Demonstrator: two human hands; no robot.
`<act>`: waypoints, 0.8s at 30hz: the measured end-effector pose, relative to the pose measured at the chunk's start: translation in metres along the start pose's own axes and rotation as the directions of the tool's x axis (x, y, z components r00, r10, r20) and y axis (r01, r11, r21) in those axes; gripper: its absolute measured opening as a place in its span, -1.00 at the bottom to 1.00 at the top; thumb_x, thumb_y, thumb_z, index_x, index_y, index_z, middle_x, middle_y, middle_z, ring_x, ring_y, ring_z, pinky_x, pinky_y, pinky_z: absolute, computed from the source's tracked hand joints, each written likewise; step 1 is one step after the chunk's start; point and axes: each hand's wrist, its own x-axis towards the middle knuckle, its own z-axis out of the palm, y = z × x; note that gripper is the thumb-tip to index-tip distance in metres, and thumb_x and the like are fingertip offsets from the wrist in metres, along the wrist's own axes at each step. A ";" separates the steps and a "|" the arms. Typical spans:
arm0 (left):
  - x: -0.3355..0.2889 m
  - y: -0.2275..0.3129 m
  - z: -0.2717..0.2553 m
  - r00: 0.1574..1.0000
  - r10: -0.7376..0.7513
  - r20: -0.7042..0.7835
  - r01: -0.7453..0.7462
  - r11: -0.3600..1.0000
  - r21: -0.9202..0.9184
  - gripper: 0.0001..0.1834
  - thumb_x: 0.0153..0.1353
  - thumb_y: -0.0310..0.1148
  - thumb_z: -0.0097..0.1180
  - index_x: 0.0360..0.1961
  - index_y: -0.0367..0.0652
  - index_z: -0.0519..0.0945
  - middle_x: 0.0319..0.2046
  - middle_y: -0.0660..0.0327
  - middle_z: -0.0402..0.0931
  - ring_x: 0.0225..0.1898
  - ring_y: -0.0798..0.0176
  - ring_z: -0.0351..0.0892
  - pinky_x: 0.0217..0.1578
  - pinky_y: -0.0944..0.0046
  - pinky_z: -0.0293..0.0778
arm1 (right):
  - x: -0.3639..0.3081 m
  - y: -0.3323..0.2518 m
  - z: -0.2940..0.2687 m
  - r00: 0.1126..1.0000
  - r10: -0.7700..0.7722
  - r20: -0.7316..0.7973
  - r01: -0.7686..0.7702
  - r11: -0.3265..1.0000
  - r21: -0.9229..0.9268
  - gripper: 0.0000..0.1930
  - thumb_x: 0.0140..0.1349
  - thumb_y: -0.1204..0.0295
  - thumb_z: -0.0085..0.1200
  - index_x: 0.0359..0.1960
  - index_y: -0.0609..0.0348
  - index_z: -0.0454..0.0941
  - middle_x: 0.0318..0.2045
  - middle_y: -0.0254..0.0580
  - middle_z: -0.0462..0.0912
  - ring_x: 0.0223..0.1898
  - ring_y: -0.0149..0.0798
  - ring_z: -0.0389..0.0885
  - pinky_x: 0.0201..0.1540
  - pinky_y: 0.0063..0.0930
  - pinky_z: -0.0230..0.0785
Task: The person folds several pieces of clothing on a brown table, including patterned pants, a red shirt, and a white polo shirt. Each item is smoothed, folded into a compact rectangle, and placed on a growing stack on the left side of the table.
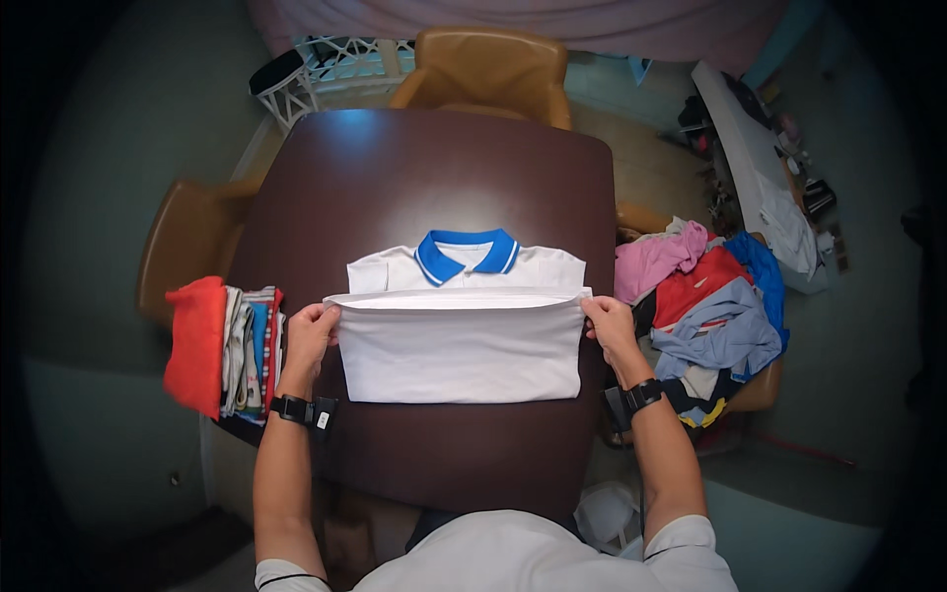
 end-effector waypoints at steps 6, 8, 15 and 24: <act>0.064 0.001 0.020 0.999 -0.002 0.040 0.000 0.999 0.032 -0.77 0.49 -0.19 0.35 -0.16 -0.14 0.80 -0.32 0.42 0.70 -0.33 0.52 0.55 -0.27 0.43 0.43 | 0.075 0.015 0.013 0.999 -0.002 -0.043 0.002 1.000 0.001 -0.80 0.49 0.29 0.32 -0.28 0.11 0.74 -0.43 -0.47 0.65 -0.44 -0.51 0.57 -0.40 -0.52 0.45; 0.087 -0.007 0.036 0.997 -0.012 0.072 0.013 1.000 -0.015 -0.76 0.50 -0.19 0.35 -0.16 -0.15 0.80 -0.32 0.42 0.69 -0.35 0.52 0.53 -0.29 0.42 0.42 | 0.100 0.036 0.006 0.996 -0.063 -0.069 0.059 0.996 -0.064 -0.79 0.49 0.31 0.31 -0.33 0.11 0.73 -0.45 -0.48 0.63 -0.42 -0.53 0.56 -0.39 -0.52 0.43; 0.118 -0.033 0.050 0.995 -0.097 -0.021 0.096 0.994 -0.046 -0.76 0.53 -0.22 0.31 -0.12 -0.19 0.78 -0.33 0.41 0.70 -0.37 0.51 0.54 -0.33 0.42 0.42 | 0.111 0.033 0.042 0.942 -0.267 -0.205 0.183 0.917 -0.355 -0.68 0.55 0.31 0.25 -0.37 0.27 0.62 -0.47 -0.46 0.56 -0.41 -0.48 0.44 -0.33 -0.43 0.34; 0.111 -0.021 0.048 0.999 0.033 0.034 -0.015 0.901 -0.434 -0.75 0.58 -0.24 0.26 -0.01 -0.24 0.73 -0.19 0.33 0.76 -0.22 0.46 0.69 -0.14 0.40 0.59 | 0.092 0.017 0.046 0.846 -0.482 -0.228 0.414 0.863 -0.289 -0.77 0.64 0.33 0.13 -0.10 0.28 0.60 -0.44 -0.17 0.70 -0.42 -0.32 0.62 -0.27 -0.30 0.50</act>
